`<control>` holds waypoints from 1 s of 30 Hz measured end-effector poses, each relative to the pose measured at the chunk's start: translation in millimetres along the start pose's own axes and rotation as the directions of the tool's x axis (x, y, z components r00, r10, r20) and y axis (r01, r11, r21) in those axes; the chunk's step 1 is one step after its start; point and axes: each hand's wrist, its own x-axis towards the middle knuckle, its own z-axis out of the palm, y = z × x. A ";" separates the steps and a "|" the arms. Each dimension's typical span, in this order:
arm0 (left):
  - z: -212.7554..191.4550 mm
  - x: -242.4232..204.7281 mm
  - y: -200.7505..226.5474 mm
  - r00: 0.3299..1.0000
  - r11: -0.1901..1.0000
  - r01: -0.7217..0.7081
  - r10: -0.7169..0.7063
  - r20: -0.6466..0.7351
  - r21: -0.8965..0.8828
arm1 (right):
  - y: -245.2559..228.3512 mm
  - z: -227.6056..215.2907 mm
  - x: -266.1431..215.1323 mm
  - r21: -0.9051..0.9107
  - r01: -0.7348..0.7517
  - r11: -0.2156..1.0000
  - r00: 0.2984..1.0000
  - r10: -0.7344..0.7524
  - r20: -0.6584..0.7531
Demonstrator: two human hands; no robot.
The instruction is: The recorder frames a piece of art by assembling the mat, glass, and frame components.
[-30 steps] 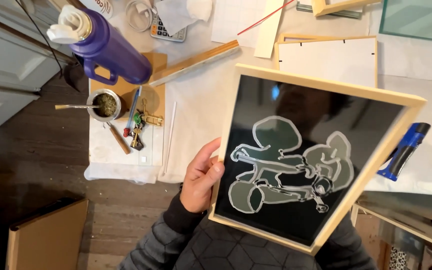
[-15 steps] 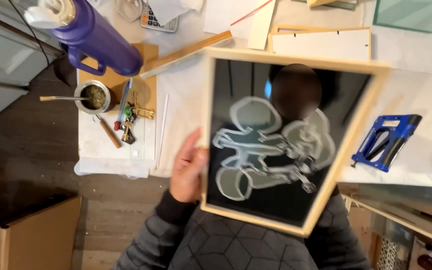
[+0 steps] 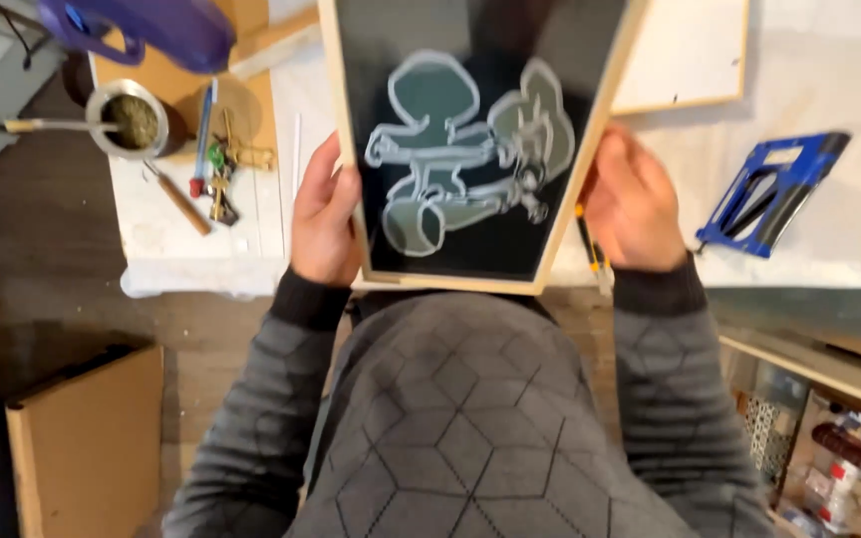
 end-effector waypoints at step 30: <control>-23.4 -34.7 -35.8 0.982 0.915 0.186 -0.183 0.043 -0.357 | 9.5 30.2 -40.3 -0.218 0.153 0.964 0.988 -0.154 0.011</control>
